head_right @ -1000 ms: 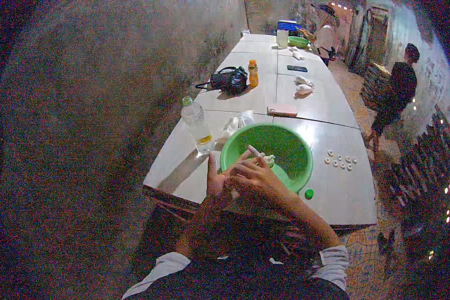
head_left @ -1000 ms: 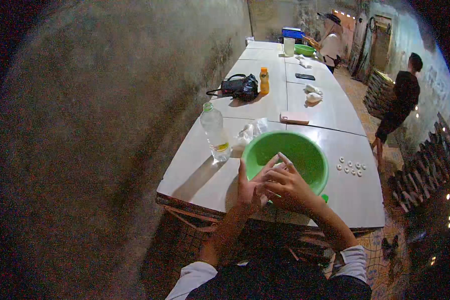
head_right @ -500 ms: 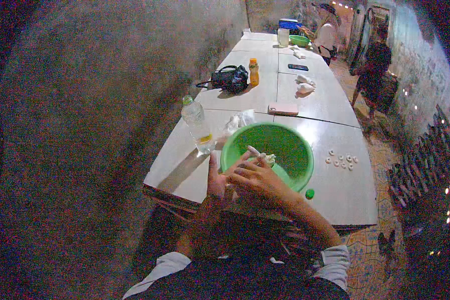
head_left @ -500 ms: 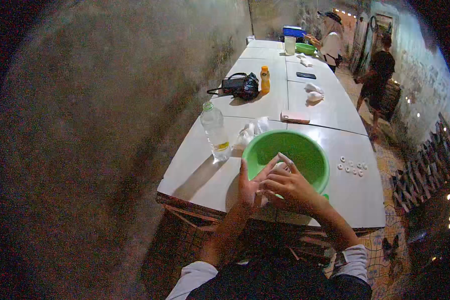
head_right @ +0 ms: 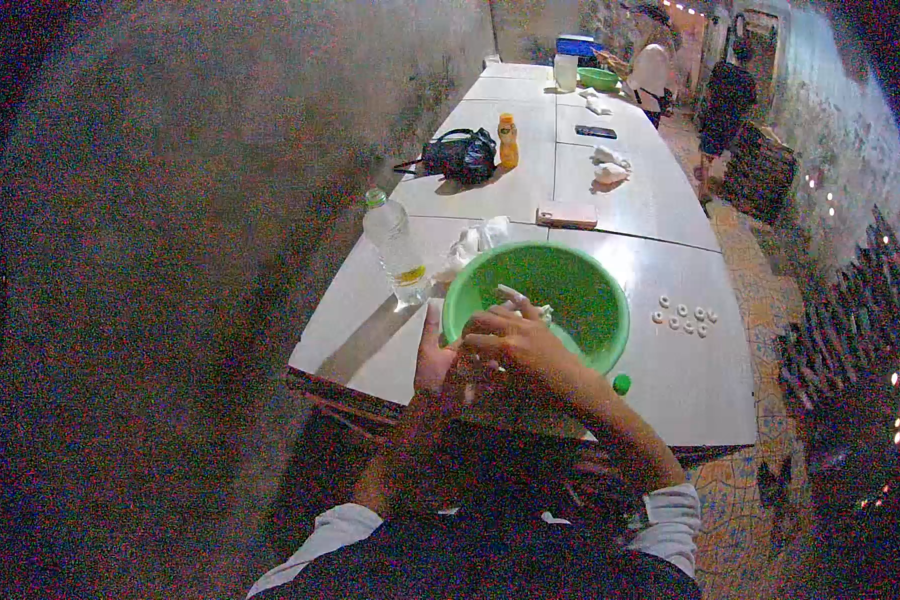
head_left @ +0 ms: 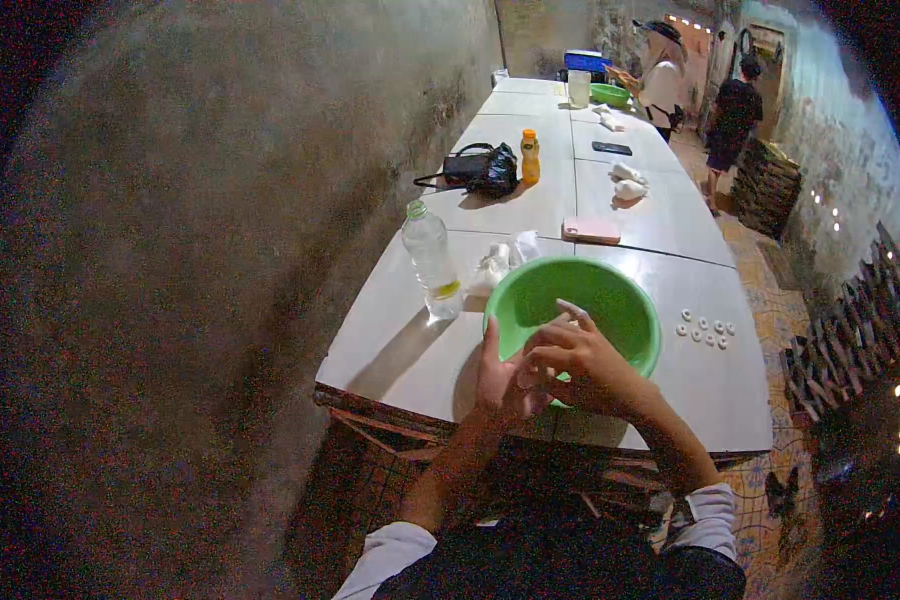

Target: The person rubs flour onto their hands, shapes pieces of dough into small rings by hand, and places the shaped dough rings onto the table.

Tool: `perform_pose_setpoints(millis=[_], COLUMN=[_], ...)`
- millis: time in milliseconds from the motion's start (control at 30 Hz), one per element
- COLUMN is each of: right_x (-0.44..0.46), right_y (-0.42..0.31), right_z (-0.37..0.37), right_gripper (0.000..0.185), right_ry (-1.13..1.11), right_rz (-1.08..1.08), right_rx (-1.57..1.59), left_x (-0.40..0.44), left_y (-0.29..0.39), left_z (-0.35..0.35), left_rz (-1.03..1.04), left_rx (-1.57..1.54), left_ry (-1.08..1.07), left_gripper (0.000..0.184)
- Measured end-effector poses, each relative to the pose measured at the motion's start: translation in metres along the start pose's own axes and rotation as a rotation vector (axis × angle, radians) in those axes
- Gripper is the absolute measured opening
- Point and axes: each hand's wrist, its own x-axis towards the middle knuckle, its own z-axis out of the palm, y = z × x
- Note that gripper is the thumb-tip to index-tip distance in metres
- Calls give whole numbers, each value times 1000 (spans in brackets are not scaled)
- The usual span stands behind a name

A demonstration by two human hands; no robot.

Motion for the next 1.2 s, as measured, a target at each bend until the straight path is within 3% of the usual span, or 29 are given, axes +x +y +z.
perform_pose_setpoints(millis=[67,100,167,267,400,467,500,567,600,667,700,733,800,833,933,1067,1133,1200], right_x=[0,1,1,0,-2,-1,-3,-11,-14,-14,-13,-13,-13,-13,-14,-10,-10,-10], right_y=[-1,-2,-5,-4,-2,-7,-6,-2,-2,-15,-20,-21,-17,-17,-16,-22,-22,-22], right_z=[-2,-3,-10,-10,-5,-6,-1,5,7,8,9,10,11,11,15,12,14,15], right_gripper=[19,20,21,27,37,36,35,36,37,33,32,31,28,27,24,19,18,17], right_ry=[35,70,87,94,11,67,141,189,237,234,214,195,222,217,213,217,216,216], right_rz=[17,34,69,116,41,43,28,-14,-54,-46,-32,-16,-47,-54,-45,-3,1,8], right_rx=[-7,-14,1,10,-40,-51,-73,-72,-72,-95,-104,-113,-170,-142,-130,-113,-132,-153], left_x=[5,1,-11,-8,4,9,3,-13,-10,-3,-6,-6,-6,-6,-7,-8,-6,-6], left_y=[0,2,6,5,4,5,6,8,9,9,8,9,10,10,8,12,10,10], left_z=[-14,2,47,35,-5,-25,-10,33,27,10,30,28,24,25,31,24,28,29], left_rz=[-18,-17,63,86,86,5,6,27,31,31,104,103,19,16,97,27,150,152], left_rx=[-194,-193,-205,-148,-79,-292,-291,-218,-219,-339,-133,-133,-457,-457,-286,-375,-132,-113], left_ry=[-173,-174,95,-40,-59,-363,-363,-49,-49,-491,-238,-237,-515,-515,-357,-365,-230,-229], left_gripper=[91,91,87,87,88,90,90,93,93,95,96,96,98,98,100,98,100,100])
